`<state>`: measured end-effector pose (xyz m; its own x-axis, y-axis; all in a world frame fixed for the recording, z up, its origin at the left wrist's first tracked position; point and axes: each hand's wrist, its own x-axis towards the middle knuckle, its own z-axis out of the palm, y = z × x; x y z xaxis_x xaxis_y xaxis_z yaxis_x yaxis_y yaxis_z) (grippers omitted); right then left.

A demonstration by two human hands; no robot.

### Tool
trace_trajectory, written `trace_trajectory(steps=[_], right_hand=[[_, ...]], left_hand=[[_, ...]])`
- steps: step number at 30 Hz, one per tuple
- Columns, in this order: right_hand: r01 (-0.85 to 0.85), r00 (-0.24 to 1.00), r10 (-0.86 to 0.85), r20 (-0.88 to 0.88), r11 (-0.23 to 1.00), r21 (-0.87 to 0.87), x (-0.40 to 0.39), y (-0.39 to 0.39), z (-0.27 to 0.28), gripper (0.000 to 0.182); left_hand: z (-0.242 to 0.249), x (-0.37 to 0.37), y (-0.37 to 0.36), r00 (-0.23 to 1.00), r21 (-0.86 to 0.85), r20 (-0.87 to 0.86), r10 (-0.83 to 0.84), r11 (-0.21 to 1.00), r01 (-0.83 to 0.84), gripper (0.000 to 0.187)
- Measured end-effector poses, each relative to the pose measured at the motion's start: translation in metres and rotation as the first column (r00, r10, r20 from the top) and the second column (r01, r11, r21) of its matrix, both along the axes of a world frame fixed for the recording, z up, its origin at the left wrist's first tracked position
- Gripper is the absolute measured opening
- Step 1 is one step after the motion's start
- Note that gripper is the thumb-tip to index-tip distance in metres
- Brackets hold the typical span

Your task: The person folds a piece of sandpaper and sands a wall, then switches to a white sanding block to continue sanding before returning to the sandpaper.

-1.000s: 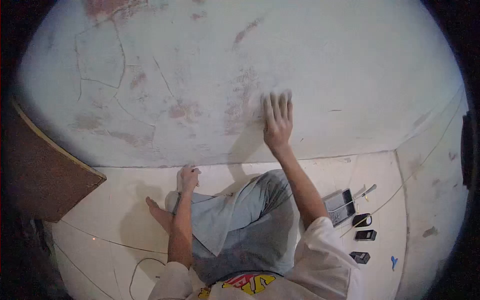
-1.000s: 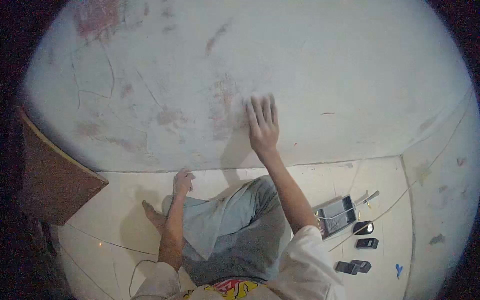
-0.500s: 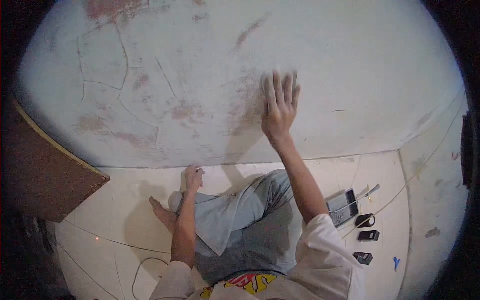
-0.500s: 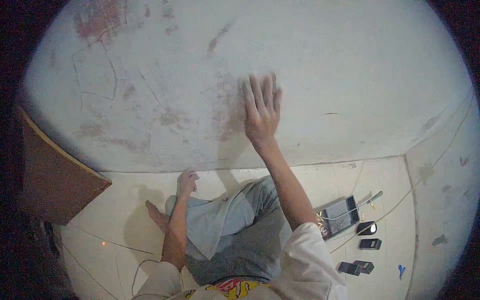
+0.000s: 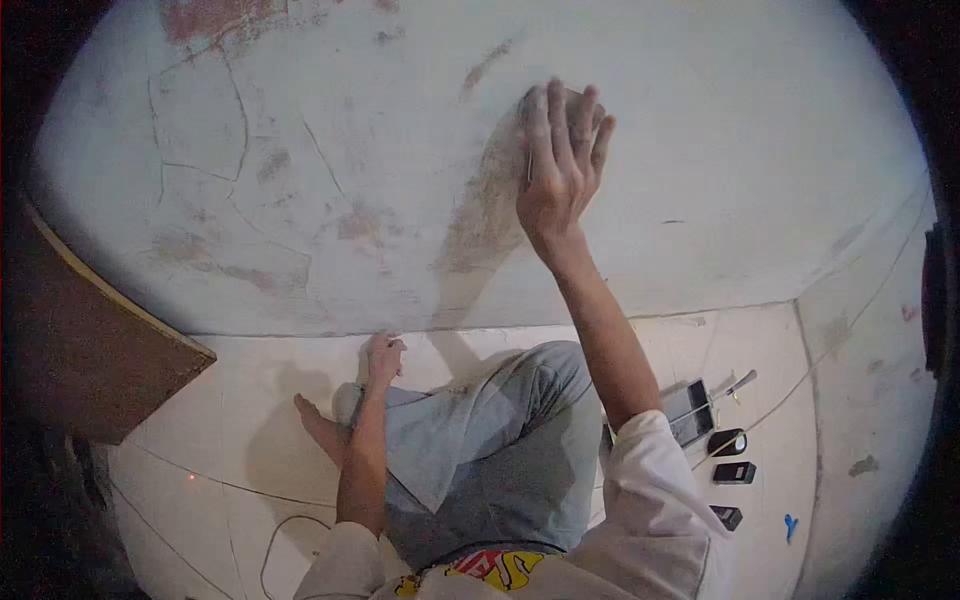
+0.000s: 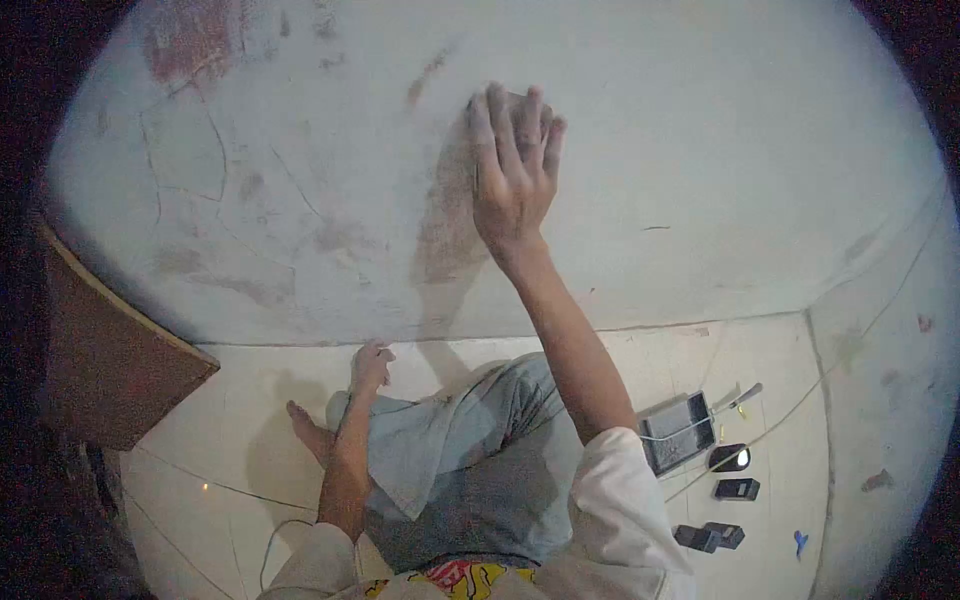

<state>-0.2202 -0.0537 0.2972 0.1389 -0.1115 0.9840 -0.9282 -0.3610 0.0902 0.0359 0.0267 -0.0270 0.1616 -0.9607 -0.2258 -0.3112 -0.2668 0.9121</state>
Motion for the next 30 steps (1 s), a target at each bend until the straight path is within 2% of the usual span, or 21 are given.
trace_trajectory(steps=[1,5,7,9,11,13,14,15,16,18,20,21,23,25,27,30], right_hand=[[-0.006,1.0,0.006,-0.003,1.0,-0.002,-0.001,0.0,-0.015,0.046],[-0.059,0.998,0.053,0.033,0.979,0.194,-0.021,0.017,-0.133,0.041],[-0.009,1.0,0.012,-0.016,0.973,0.229,-0.027,0.021,-0.156,0.04],[0.048,0.997,-0.033,-0.063,0.965,0.259,-0.026,0.016,-0.146,0.04],[0.012,0.999,-0.006,-0.041,0.988,0.156,-0.016,0.008,-0.092,0.041],[-0.006,1.0,0.008,-0.018,0.995,0.096,0.0,0.007,-0.03,0.043],[-0.007,1.0,0.01,-0.019,0.994,0.107,0.004,0.007,-0.015,0.043],[-0.006,1.0,0.008,-0.01,0.992,0.123,0.007,0.008,-0.004,0.044],[-0.004,1.0,0.004,0.0,0.991,0.136,0.007,0.009,0.0,0.045],[-0.022,0.999,0.017,0.028,0.985,0.168,0.002,0.018,-0.025,0.045],[-0.054,0.997,0.04,0.063,0.97,0.238,-0.007,0.025,-0.083,0.044],[-0.067,0.996,0.051,0.068,0.96,0.272,-0.013,0.025,-0.122,0.043],[0.039,0.999,-0.049,0.019,0.941,0.337,-0.022,0.029,-0.161,0.044],[0.004,0.999,-0.018,0.046,0.956,0.292,-0.016,0.021,-0.144,0.044],[-0.015,0.998,0.0,0.062,0.97,0.242,-0.009,0.018,-0.112,0.045],[-0.033,0.996,0.018,0.085,0.982,0.187,0.011,0.022,-0.015,0.044]], left_hand=[[-0.004,0.0,-0.001,1.0,0.01,-0.022,0.023,1.0,-0.023,0.03],[-0.007,-0.002,-0.002,0.99,0.018,-0.111,0.082,0.997,-0.081,0.033],[-0.018,0.002,-0.007,0.998,0.049,-0.067,0.013,0.999,-0.009,0.035],[-0.034,0.008,-0.015,0.999,0.051,-0.046,-0.028,0.998,0.031,0.035],[-0.034,0.006,-0.016,0.997,0.068,-0.027,-0.071,0.995,0.073,0.035],[-0.016,0.0,-0.01,0.993,0.074,-0.111,0.04,0.997,-0.031,0.035],[-0.016,-0.001,-0.008,0.993,0.086,-0.113,0.042,0.996,-0.032,0.035],[-0.018,0.0,-0.008,0.997,0.015,-0.058,0.042,0.999,-0.042,0.034],[-0.018,0.0,-0.004,0.999,-0.059,-0.003,0.044,0.997,-0.045,0.033],[-0.014,0.0,-0.001,0.999,-0.071,-0.02,0.035,0.997,-0.036,0.032],[-0.016,0.003,0.001,0.999,-0.092,-0.04,0.03,0.995,-0.034,0.031],[-0.024,0.004,-0.002,0.998,-0.044,-0.063,0.025,0.999,-0.027,0.033],[-0.021,0.005,-0.001,0.996,-0.016,-0.085,0.023,1.0,-0.025,0.036],[-0.005,0.002,0.004,0.995,-0.021,-0.101,0.004,1.0,-0.006,0.035],[-0.017,0.003,-0.002,0.998,0.002,-0.061,0.003,1.0,-0.003,0.034],[-0.022,0.006,-0.004,0.996,-0.044,-0.082,-0.021,0.999,0.018,0.034]])
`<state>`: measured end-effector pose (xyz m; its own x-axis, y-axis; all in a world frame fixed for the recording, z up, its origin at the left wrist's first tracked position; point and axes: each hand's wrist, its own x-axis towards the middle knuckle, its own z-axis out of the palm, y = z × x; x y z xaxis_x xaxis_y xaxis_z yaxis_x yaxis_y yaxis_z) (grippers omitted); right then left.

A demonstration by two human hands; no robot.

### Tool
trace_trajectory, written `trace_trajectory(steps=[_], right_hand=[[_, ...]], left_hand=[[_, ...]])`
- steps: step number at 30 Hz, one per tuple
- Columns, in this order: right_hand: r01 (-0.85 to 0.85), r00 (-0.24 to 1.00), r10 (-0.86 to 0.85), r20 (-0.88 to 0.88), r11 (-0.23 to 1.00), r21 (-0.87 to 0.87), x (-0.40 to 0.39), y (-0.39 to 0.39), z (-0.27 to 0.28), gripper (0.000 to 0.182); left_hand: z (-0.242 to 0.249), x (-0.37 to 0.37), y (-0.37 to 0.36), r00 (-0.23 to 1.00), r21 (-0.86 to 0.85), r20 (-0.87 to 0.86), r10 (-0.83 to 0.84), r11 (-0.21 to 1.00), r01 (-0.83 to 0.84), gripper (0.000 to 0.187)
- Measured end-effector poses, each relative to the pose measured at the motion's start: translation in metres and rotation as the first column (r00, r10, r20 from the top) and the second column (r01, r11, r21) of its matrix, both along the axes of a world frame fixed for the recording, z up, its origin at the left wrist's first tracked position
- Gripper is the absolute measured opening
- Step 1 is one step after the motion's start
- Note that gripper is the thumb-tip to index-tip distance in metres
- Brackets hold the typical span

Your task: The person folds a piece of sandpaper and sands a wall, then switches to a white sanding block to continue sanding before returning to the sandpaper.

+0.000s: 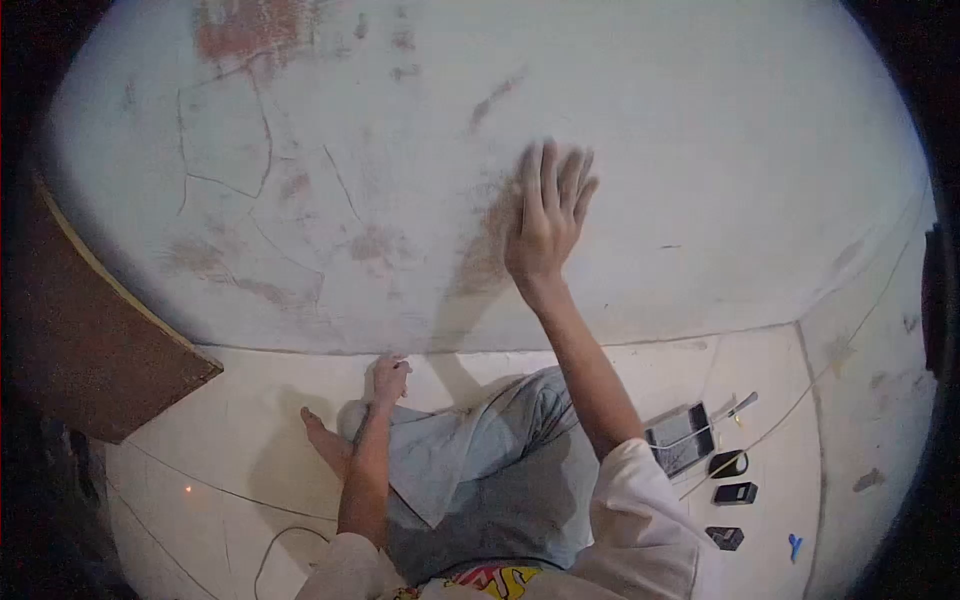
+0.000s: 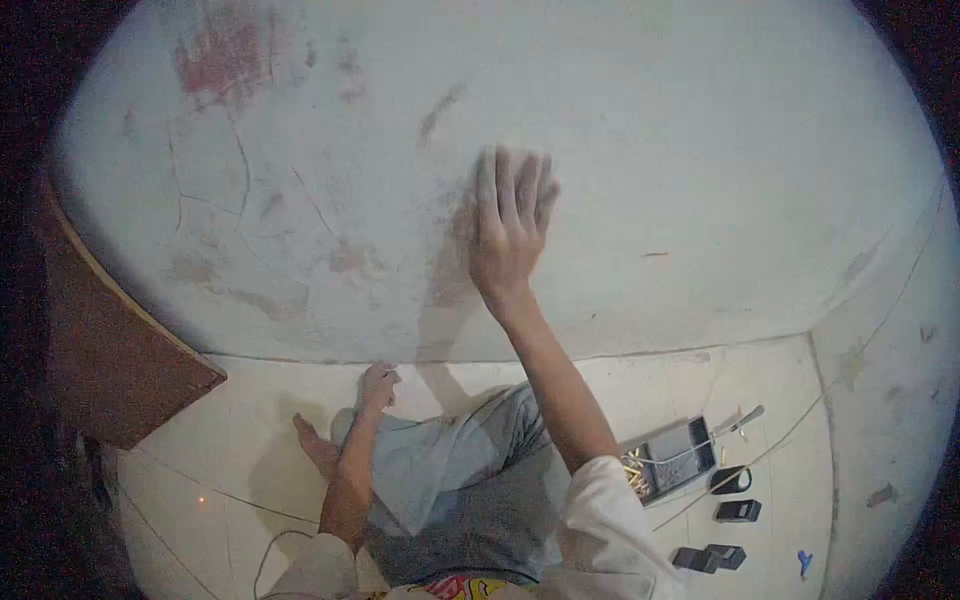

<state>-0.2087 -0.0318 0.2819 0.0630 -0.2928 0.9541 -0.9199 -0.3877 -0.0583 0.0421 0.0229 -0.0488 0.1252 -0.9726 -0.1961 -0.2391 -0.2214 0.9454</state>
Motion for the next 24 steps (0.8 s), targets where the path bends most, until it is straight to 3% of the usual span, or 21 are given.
trace_trajectory(steps=[3,5,6,8,9,10,11,12,14,16,19,20,24], right_hand=[[0.013,1.0,-0.013,0.002,1.0,0.021,0.002,-0.006,0.006,0.044],[0.047,0.999,-0.046,-0.013,0.998,0.044,-0.008,-0.003,-0.031,0.044],[0.025,1.0,-0.026,0.017,0.998,0.05,-0.01,-0.001,-0.062,0.045],[0.004,1.0,-0.008,0.029,0.989,0.148,-0.02,0.009,-0.122,0.045],[-0.001,1.0,-0.003,0.029,0.99,0.142,-0.02,0.014,-0.124,0.045],[0.013,1.0,-0.016,0.019,0.988,0.156,-0.021,0.016,-0.125,0.045],[0.033,0.999,-0.035,0.009,0.983,0.18,-0.019,0.018,-0.122,0.045],[0.058,0.998,-0.051,-0.034,0.975,0.213,-0.022,0.012,-0.116,0.045],[0.053,0.997,-0.045,-0.068,0.992,0.11,-0.021,0.002,-0.072,0.045],[0.05,0.998,-0.047,-0.052,0.997,0.057,-0.014,0.002,-0.014,0.047],[0.032,0.999,-0.032,0.004,0.999,0.002,-0.004,-0.005,0.015,0.051],[0.09,0.994,-0.088,-0.064,0.995,0.035,-0.009,-0.001,0.005,0.051],[0.03,0.999,-0.029,-0.016,0.996,0.09,-0.026,0.005,-0.103,0.046]], left_hand=[[-0.011,0.002,0.002,0.992,0.006,0.122,0.009,1.0,-0.01,0.033],[0.028,-0.007,0.01,0.998,0.07,0.042,0.057,0.996,-0.06,0.032],[0.014,-0.004,0.01,0.997,0.066,0.039,0.061,0.996,-0.064,0.032],[-0.025,0.003,0.006,0.997,-0.098,0.05,-0.052,0.994,0.057,0.032],[-0.011,0.001,0.007,0.998,-0.104,0.05,-0.047,0.993,0.052,0.032],[0.013,-0.007,0.011,0.999,-0.006,-0.021,-0.034,0.999,0.034,0.032],[0.023,-0.008,0.014,0.996,0.105,-0.093,-0.019,0.994,0.028,0.031],[0.024,-0.008,0.017,0.996,0.117,-0.091,-0.021,0.993,0.032,0.031],[0.019,-0.009,0.013,0.994,0.069,-0.095,-0.047,0.996,0.053,0.032],[0.017,-0.01,0.013,0.996,0.091,-0.09,-0.023,0.995,0.032,0.032],[0.01,-0.008,0.013,0.997,0.115,-0.08,0.013,0.993,-0.004,0.033],[0.012,-0.006,0.012,0.997,0.111,-0.076,0.022,0.994,-0.014,0.034],[0.024,-0.007,0.02,0.987,0.111,-0.15,0.059,0.993,-0.042,0.036]])
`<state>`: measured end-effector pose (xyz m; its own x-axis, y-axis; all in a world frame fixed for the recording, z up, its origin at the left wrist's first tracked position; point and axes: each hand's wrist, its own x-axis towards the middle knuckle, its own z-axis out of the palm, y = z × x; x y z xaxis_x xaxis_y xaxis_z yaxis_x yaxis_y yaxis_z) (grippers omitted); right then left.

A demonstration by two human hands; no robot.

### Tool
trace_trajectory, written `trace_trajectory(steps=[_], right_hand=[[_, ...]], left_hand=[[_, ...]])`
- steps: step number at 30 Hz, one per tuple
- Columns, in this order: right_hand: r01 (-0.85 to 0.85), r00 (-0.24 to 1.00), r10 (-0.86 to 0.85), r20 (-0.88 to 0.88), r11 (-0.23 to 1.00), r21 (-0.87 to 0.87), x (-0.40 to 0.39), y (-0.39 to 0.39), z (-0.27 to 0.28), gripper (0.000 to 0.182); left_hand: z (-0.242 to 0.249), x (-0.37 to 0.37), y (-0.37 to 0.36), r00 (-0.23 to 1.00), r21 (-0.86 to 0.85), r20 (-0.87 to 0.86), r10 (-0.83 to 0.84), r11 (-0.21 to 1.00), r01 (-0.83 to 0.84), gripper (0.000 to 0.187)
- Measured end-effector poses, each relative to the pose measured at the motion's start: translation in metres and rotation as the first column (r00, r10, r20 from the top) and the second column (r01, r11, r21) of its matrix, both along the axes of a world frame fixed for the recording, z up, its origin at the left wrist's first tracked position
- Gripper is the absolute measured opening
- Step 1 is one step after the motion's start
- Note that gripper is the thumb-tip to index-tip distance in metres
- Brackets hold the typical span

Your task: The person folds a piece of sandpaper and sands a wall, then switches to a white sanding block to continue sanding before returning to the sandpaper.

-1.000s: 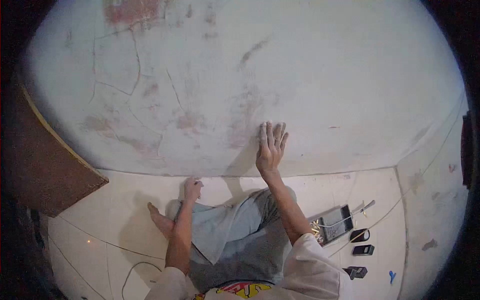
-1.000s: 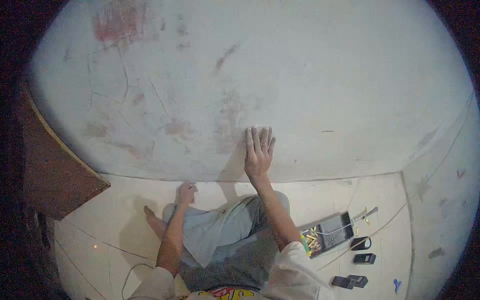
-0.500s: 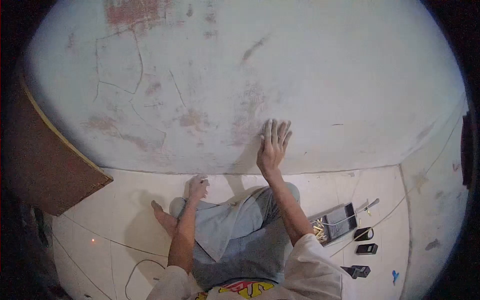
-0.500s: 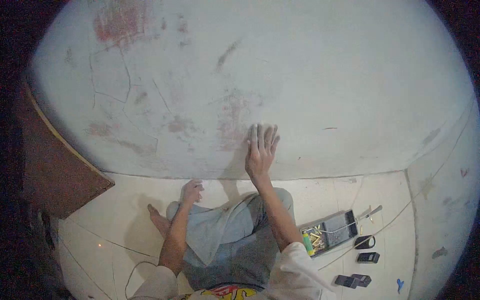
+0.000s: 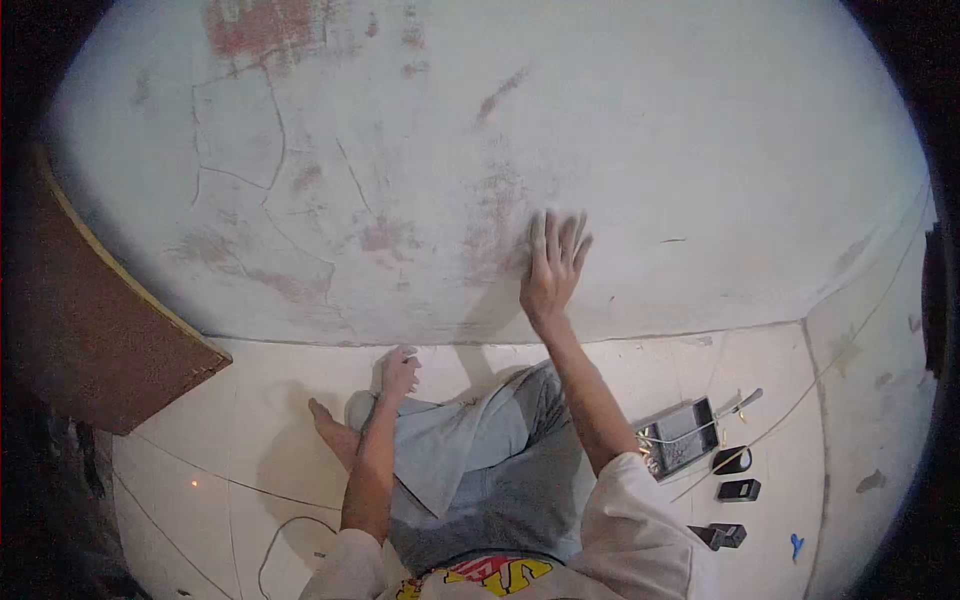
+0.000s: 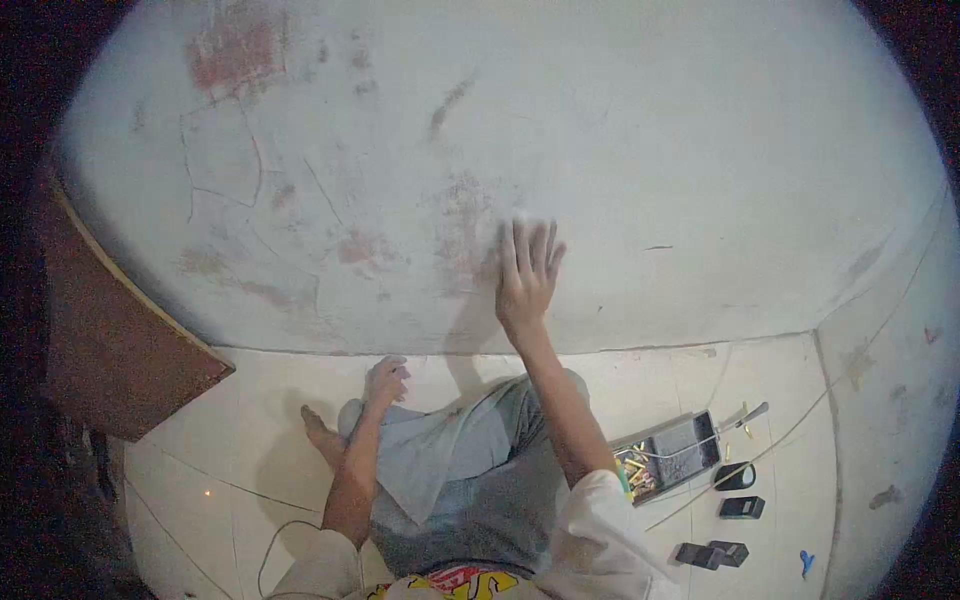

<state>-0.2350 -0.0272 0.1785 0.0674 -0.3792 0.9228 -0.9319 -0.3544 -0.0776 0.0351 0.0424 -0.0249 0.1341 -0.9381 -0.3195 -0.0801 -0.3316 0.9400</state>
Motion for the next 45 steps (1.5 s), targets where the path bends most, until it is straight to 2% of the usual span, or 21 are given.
trace_trajectory(steps=[3,4,6,8,10,12,13,15,18,21,22,24,26,29,30,33,34,37,42,43,45], right_hand=[[0.054,0.998,-0.055,0.008,0.993,0.108,-0.001,0.01,-0.024,0.046],[0.027,0.999,-0.029,0.019,0.997,0.075,-0.001,0.004,-0.022,0.047],[0.009,1.0,-0.009,0.021,1.0,-0.011,0.002,-0.006,0.017,0.052],[-0.009,0.999,0.018,0.051,0.988,-0.156,0.015,-0.017,0.082,0.06],[0.03,0.999,-0.025,0.031,0.989,-0.148,0.027,-0.006,0.148,0.049],[-0.012,0.999,0.017,0.03,0.99,-0.138,0.025,-0.008,0.14,0.055],[-0.054,0.998,0.059,0.026,0.987,-0.153,0.024,-0.011,0.137,0.062],[-0.017,1.0,0.018,0.012,0.996,-0.088,0.015,-0.006,0.076,0.053],[-0.01,1.0,0.01,-0.006,1.0,0.013,-0.001,0.003,-0.019,0.044],[-0.03,0.999,0.031,0.014,0.998,-0.053,0.005,-0.004,-0.008,0.041],[0.028,0.999,-0.029,-0.018,0.997,-0.074,0.007,-0.012,0.011,0.042],[0.075,0.997,-0.078,-0.02,0.989,-0.129,0.015,-0.013,0.082,0.044],[0.031,0.999,-0.025,0.036,0.987,-0.159,0.024,-0.008,0.139,0.049],[0.038,0.999,-0.041,-0.018,0.992,-0.122,0.019,-0.013,0.113,0.051],[-0.026,0.999,0.032,0.035,0.99,-0.139,0.018,-0.011,0.087,0.052],[-0.03,0.999,0.03,0.021,0.999,0.016,0.013,0.0,-0.018,0.052],[-0.047,0.999,0.045,0.029,0.997,0.069,0.015,0.01,-0.025,0.052],[-0.024,0.999,0.022,0.04,0.999,0.039,0.017,0.005,-0.021,0.047],[0.145,0.989,-0.145,0.006,0.988,-0.047,0.032,-0.006,0.094,0.049],[0.145,0.989,-0.145,0.004,0.989,-0.037,0.035,-0.008,0.101,0.049],[0.005,0.991,0.014,0.134,0.99,-0.137,0.039,-0.012,0.107,0.051]], left_hand=[[-0.008,0.002,0.0,0.999,0.03,0.03,-0.02,0.999,0.019,0.038],[-0.009,0.003,0.0,0.999,-0.02,0.005,-0.043,0.999,0.043,0.037],[-0.008,0.002,0.002,0.997,-0.065,-0.015,-0.075,0.995,0.073,0.036],[0.001,-0.002,0.0,0.997,-0.001,0.061,-0.037,0.999,0.037,0.035],[-0.002,0.0,-0.006,0.997,0.008,0.069,-0.03,1.0,0.029,0.034],[-0.01,0.001,0.003,0.997,0.026,0.075,-0.019,1.0,0.017,0.034],[-0.011,0.002,0.001,0.996,-0.03,0.082,-0.021,0.999,0.024,0.033],[-0.009,0.002,-0.002,0.996,-0.094,0.085,-0.015,0.995,0.023,0.033],[-0.005,0.0,0.0,0.995,-0.027,0.093,-0.025,0.999,0.028,0.033],[0.001,0.0,0.008,0.991,-0.013,0.117,-0.062,0.998,0.063,0.032],[0.012,-0.003,0.013,0.991,-0.018,0.122,-0.061,0.998,0.063,0.032],[0.018,-0.004,0.004,0.989,-0.028,0.132,-0.061,0.997,0.066,0.032],[0.008,-0.004,0.003,0.985,0.005,0.166,-0.052,0.999,0.052,0.034],[-0.002,0.003,0.0,0.998,0.017,0.049,-0.04,0.999,0.04,0.034],[-0.007,0.006,-0.001,0.998,0.011,0.047,-0.035,0.999,0.035,0.034],[-0.014,0.006,-0.001,0.995,-0.07,0.081,-0.062,0.995,0.068,0.033],[-0.014,0.005,0.001,0.994,-0.055,0.095,-0.059,0.996,0.065,0.033],[-0.014,0.004,-0.002,0.992,-0.055,0.113,-0.061,0.996,0.067,0.035],[-0.002,-0.001,-0.001,0.981,-0.014,0.184,-0.058,0.998,0.061,0.035],[-0.001,-0.002,-0.001,0.983,0.005,0.176,-0.057,0.998,0.057,0.033],[-0.004,-0.002,0.001,0.984,0.027,0.172,-0.054,0.998,0.05,0.032]])
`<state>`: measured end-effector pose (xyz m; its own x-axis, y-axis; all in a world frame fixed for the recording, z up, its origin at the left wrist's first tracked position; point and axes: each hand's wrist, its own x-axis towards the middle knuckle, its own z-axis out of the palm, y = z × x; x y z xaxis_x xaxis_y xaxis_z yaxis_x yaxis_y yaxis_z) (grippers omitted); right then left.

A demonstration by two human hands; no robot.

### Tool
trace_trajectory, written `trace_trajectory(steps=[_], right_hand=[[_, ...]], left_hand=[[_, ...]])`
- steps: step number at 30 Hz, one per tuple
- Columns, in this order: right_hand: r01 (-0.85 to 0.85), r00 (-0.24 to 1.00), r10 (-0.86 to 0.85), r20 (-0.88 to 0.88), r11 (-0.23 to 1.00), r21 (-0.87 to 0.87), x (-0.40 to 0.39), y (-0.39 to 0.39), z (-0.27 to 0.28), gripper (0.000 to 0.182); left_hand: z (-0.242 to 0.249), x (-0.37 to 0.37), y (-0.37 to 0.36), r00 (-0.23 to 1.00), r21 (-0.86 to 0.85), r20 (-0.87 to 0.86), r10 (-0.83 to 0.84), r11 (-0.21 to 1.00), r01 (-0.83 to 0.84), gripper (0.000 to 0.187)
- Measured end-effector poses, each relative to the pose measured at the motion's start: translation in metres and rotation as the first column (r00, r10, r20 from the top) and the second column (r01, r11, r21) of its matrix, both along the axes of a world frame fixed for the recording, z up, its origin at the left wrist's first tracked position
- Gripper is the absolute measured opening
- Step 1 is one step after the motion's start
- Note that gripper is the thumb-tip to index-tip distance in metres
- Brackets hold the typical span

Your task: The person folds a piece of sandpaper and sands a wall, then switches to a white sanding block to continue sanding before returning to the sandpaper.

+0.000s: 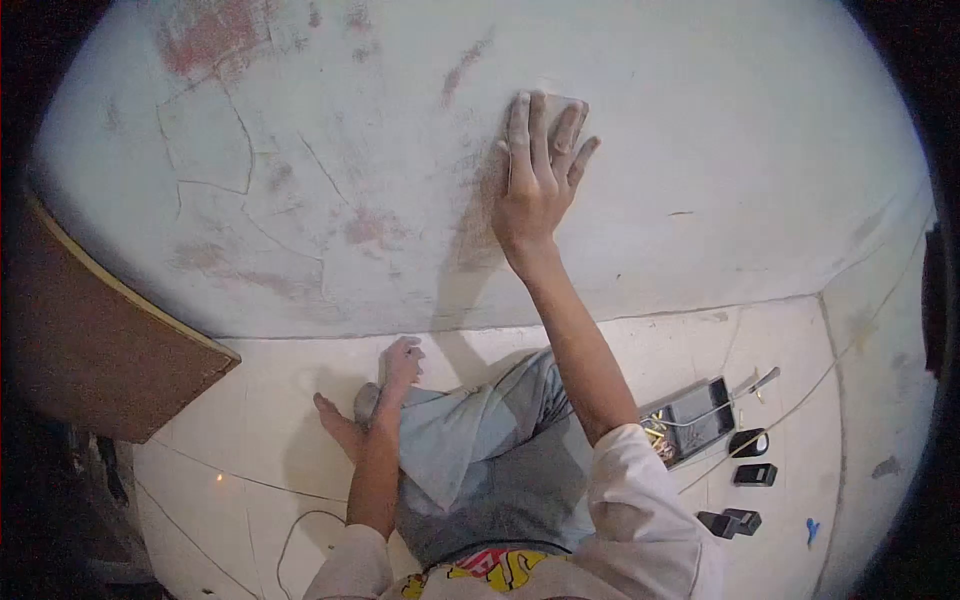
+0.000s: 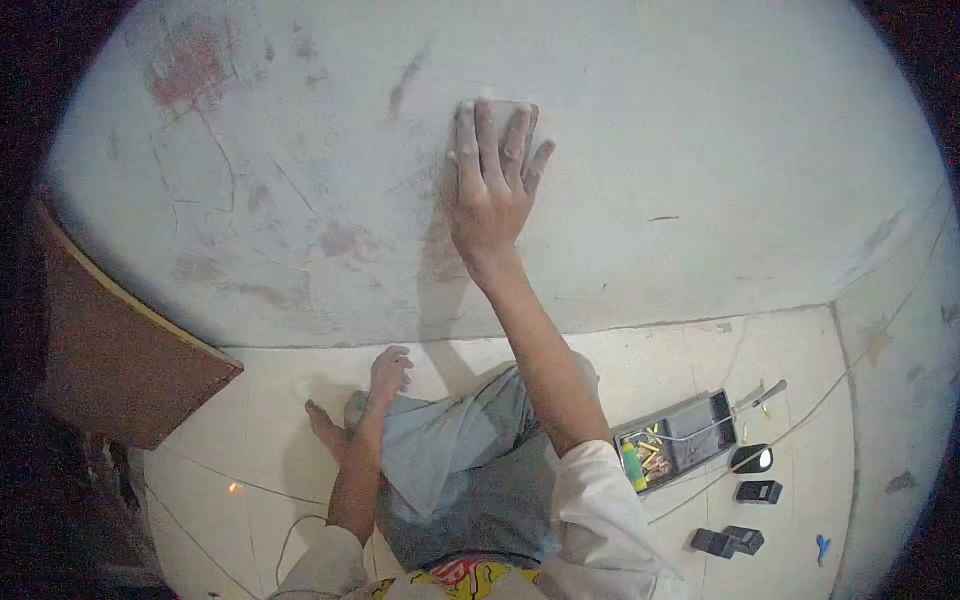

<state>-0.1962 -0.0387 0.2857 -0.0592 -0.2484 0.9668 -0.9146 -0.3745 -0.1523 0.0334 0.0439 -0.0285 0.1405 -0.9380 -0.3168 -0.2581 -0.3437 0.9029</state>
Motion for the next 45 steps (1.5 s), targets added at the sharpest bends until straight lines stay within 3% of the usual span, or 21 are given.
trace_trajectory(steps=[3,6,8,10,11,13,15,17,19,20,22,24,26,28,30,33,35,39,42,44,45], right_hand=[[0.001,0.999,0.003,-0.036,0.994,0.106,-0.009,0.009,-0.075,0.051],[0.082,0.974,0.045,-0.22,0.842,0.533,-0.014,0.06,-0.172,0.045],[-0.321,0.938,0.339,0.069,0.779,0.539,-0.007,0.093,-0.217,0.037],[-0.41,0.895,0.294,0.336,0.246,0.878,0.0,0.108,-0.216,0.037],[-0.419,0.889,0.299,0.347,0.224,0.88,0.003,0.109,-0.234,0.037],[-0.799,0.597,0.207,0.775,0.239,0.552,0.017,0.099,-0.274,0.046],[-0.88,0.465,0.11,0.878,0.162,0.446,0.019,0.095,-0.271,0.049],[-0.939,0.33,-0.016,0.944,0.093,0.33,0.018,0.091,-0.265,0.054],[-0.991,-0.13,-0.211,0.969,0.065,-0.119,0.014,0.092,-0.262,0.06],[-0.991,-0.134,-0.23,0.964,0.055,-0.125,0.012,0.094,-0.26,0.06],[-0.964,-0.24,-0.3,0.923,-0.037,-0.263,0.006,0.099,-0.254,0.057],[-0.97,-0.187,-0.289,0.939,-0.099,-0.224,0.007,0.102,-0.242,0.06],[-0.956,0.193,-0.048,0.98,-0.236,0.176,0.003,0.105,-0.233,0.064],[-0.946,0.195,-0.131,0.972,-0.289,0.15,-0.001,0.103,-0.24,0.066],[-0.948,-0.01,-0.112,0.994,-0.317,-0.045,0.006,0.097,-0.283,0.067],[-0.979,0.107,-0.079,0.991,-0.182,0.091,0.005,0.101,-0.271,0.044],[-0.983,0.142,-0.086,0.986,-0.133,0.13,0.002,0.102,-0.261,0.025],[-0.996,0.088,-0.092,0.992,0.024,0.09,0.009,0.107,-0.252,0.027],[-0.964,0.267,0.064,0.962,-0.001,0.268,0.01,0.107,-0.261,0.034],[-0.956,0.295,0.059,0.954,0.006,0.295,0.012,0.108,-0.261,0.036],[-0.947,0.322,0.051,0.945,0.009,0.322,0.015,0.11,-0.261,0.039]], left_hand=[[-0.005,0.002,-0.001,1.0,-0.055,0.006,-0.026,0.998,0.027,0.03],[0.001,0.002,-0.001,1.0,-0.055,-0.016,0.011,0.998,-0.012,0.028],[0.007,0.003,0.002,0.995,-0.078,-0.056,-0.088,0.993,0.083,0.025],[0.013,-0.003,-0.001,0.991,-0.166,-0.028,-0.133,0.978,0.127,0.025],[0.016,-0.009,0.003,0.984,-0.242,-0.003,-0.181,0.954,0.174,0.025],[0.035,-0.028,0.012,0.977,-0.362,-0.15,-0.149,0.928,0.086,0.031],[0.082,-0.056,0.038,0.978,-0.329,-0.205,-0.042,0.944,-0.029,0.041],[0.087,-0.071,0.054,0.996,-0.53,0.087,0.003,0.847,0.043,0.06],[0.105,-0.082,0.068,0.935,-0.527,0.353,0.014,0.829,0.187,0.067],[0.11,-0.088,0.071,0.809,-0.495,0.588,0.004,0.792,0.356,0.075],[0.098,-0.095,0.073,0.767,-0.471,0.641,0.02,0.8,0.372,0.076],[0.083,-0.098,0.07,0.723,-0.456,0.69,0.029,0.794,0.402,0.077],[0.073,-0.1,0.065,0.802,-0.504,0.596,0.03,0.792,0.344,0.073],[0.069,-0.099,0.066,0.879,-0.435,0.473,-0.059,0.852,0.29,0.07],[0.069,-0.092,0.071,0.934,-0.335,0.334,-0.13,0.909,0.246,0.066],[0.065,-0.081,0.081,0.99,-0.32,0.132,0.055,0.947,-0.01,0.052],[0.076,-0.077,0.085,0.911,0.055,0.096,0.402,0.911,-0.408,0.044],[0.082,-0.076,0.092,0.916,0.079,0.131,0.38,0.917,-0.392,0.045],[0.087,-0.087,0.099,0.908,-0.26,-0.099,0.406,0.871,-0.418,0.048],[0.107,-0.095,0.108,0.765,-0.525,0.41,0.497,0.814,-0.248,0.058],[0.103,-0.089,0.112,0.765,-0.523,0.41,0.496,0.815,-0.249,0.058]])
